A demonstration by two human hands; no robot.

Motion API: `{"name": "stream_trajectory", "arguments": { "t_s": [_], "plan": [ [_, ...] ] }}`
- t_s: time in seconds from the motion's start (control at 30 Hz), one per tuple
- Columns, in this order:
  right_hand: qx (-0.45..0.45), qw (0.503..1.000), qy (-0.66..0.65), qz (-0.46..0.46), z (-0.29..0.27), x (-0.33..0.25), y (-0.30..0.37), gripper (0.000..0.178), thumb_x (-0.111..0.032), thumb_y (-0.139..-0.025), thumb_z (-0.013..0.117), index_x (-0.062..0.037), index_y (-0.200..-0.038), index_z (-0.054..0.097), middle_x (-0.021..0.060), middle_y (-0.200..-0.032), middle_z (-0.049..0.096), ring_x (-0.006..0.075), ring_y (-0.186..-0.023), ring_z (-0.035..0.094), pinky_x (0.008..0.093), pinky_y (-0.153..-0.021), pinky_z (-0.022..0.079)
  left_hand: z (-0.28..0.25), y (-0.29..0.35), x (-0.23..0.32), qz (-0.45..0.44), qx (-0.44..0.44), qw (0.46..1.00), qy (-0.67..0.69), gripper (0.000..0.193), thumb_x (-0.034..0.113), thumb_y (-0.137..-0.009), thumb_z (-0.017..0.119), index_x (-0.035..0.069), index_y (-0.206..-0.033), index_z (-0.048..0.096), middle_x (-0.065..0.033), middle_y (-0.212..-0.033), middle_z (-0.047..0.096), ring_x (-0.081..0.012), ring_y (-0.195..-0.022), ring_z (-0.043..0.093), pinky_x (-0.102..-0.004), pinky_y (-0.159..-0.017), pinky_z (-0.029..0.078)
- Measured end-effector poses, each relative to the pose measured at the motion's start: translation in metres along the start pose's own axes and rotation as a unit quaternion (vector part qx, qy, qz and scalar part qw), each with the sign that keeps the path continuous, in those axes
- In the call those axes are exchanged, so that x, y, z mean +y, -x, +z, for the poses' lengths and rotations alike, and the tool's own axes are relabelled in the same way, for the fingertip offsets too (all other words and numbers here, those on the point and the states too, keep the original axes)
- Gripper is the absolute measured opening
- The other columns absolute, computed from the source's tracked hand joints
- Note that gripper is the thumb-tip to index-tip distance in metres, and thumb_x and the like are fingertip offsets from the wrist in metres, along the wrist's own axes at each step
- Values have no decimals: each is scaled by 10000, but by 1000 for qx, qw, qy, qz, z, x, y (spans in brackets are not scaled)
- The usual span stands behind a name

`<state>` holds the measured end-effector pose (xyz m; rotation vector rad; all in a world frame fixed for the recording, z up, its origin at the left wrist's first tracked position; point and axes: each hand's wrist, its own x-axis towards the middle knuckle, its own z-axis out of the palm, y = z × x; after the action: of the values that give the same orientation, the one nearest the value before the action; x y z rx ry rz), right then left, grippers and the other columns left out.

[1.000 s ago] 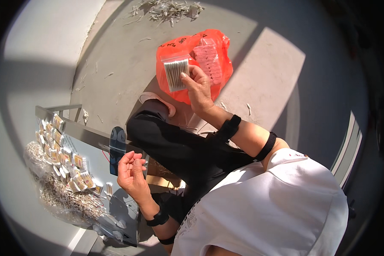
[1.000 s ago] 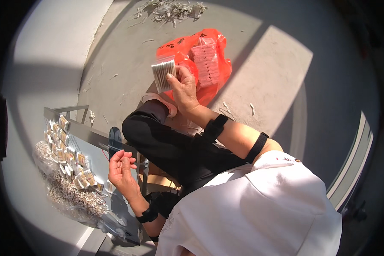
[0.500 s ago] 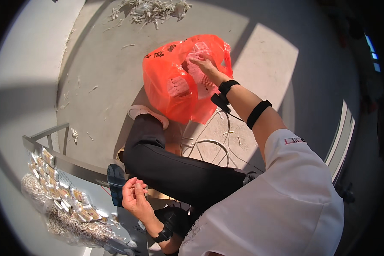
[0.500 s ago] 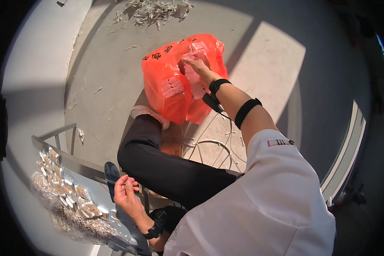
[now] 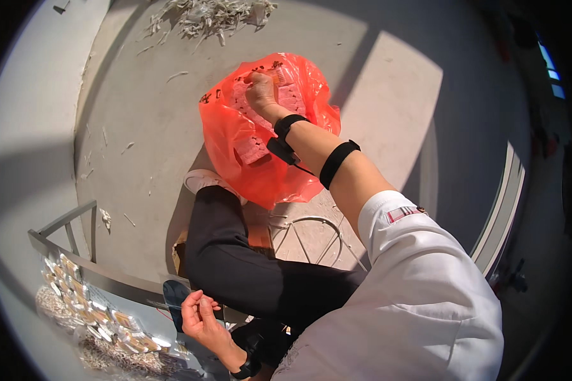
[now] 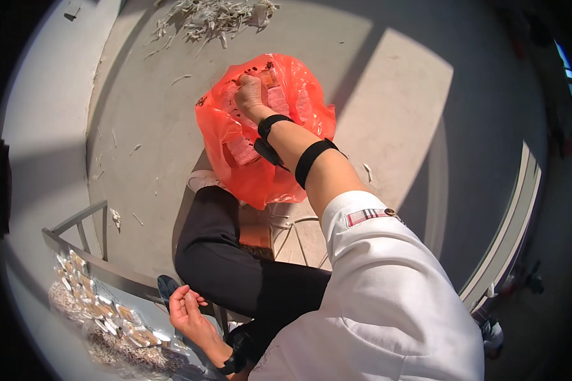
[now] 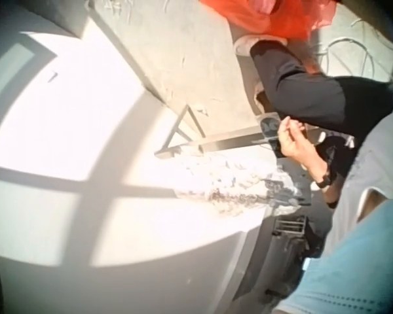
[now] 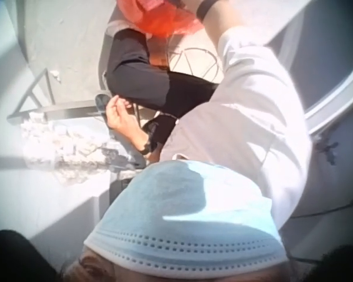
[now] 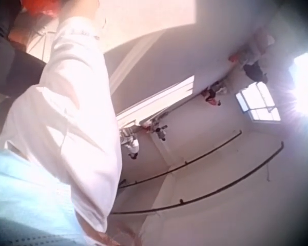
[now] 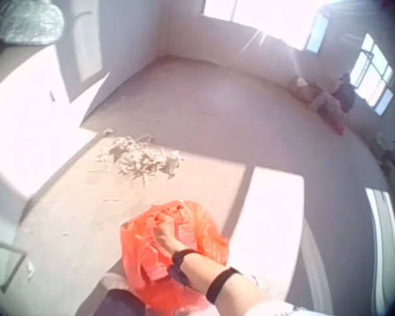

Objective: Packing bundles of cotton swabs into small plastic bags.

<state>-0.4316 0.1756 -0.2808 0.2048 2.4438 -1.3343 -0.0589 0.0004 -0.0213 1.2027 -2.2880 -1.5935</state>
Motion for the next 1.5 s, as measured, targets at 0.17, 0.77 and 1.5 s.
{"name": "stream_trajectory", "arguments": {
  "t_s": [0.17, 0.77, 1.5],
  "plan": [
    [196, 901, 339, -189, -35, 79, -32, 252, -202, -796, 583, -113, -1013, 677, 108, -1139, 636, 284, -1223, 489, 529, -992, 327, 8, -6, -1, 0, -17, 1000, 18, 142, 74, -948, 572, -36, -1032, 603, -41, -767, 577, -98, -657, 531, -206, -578, 443],
    [-76, 916, -275, -283, -111, -78, 178, 288, 29, -659, 785, -56, -915, 684, 8, -904, 605, 131, -878, 559, 277, -788, 457, 15, 16, 28, 153, -2, 988, -4, 112, 23, -894, 639, -31, -993, 641, -41, -839, 624, -94, -693, 590, -192, -608, 461],
    [-472, 761, -248, -370, -43, -203, 428, 274, 46, -793, 710, 5, -1058, 649, 59, -945, 608, 109, -824, 599, 248, -738, 503, -83, 113, 26, 301, 138, 934, 135, 259, -68, -717, 741, 0, -948, 647, -45, -963, 625, -113, -833, 581, -249, -726, 484]
  ]
}}
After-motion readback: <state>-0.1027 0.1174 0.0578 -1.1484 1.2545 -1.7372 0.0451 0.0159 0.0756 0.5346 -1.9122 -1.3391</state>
